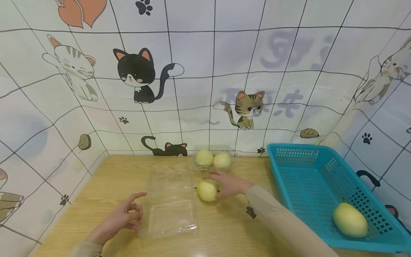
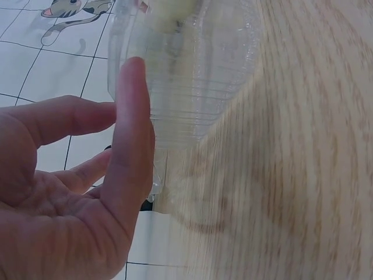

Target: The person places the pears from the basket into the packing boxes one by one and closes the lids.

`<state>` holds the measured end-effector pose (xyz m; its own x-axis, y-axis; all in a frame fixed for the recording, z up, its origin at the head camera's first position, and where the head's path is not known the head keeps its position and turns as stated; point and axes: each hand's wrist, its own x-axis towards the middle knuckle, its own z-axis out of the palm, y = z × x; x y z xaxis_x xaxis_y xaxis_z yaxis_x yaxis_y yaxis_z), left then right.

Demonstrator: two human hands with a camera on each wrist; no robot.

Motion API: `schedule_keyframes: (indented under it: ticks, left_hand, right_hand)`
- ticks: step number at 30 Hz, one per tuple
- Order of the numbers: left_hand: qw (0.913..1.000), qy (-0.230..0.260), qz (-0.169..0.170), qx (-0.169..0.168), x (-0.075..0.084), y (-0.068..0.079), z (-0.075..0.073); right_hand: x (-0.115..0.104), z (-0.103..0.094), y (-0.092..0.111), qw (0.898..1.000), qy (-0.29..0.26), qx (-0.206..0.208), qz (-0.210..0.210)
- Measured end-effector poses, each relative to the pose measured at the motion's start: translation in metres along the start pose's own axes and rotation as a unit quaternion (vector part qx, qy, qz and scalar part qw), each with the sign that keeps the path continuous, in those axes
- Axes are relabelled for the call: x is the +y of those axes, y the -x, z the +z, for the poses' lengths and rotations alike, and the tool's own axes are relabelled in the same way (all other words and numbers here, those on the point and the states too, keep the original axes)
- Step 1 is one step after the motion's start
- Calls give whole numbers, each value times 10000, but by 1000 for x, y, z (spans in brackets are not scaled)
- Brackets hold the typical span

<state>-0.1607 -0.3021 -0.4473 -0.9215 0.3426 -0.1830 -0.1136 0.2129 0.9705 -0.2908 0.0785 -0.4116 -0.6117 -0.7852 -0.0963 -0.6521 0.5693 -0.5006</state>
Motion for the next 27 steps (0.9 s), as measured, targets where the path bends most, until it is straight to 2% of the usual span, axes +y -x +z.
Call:
schedule_keyframes:
  ticks: [7,12,21,27]
  left_hand:
    - [10000,-19,7,-29,-2,0,-1]
    - [10000,-12,-4,-39,-1,0,0]
    - [9998,16,77,-166,-2,-2,4]
    - [9997,36,77,-207,-2,-5,6]
  right_hand:
    - [4,7,-12,9998,-73,-112,-130]
    - [7,13,-18,9998,46,-172,-43]
    - [1,14,-12,9980,171,-324,516]
    - [4,13,-4,9979,121,-319,559]
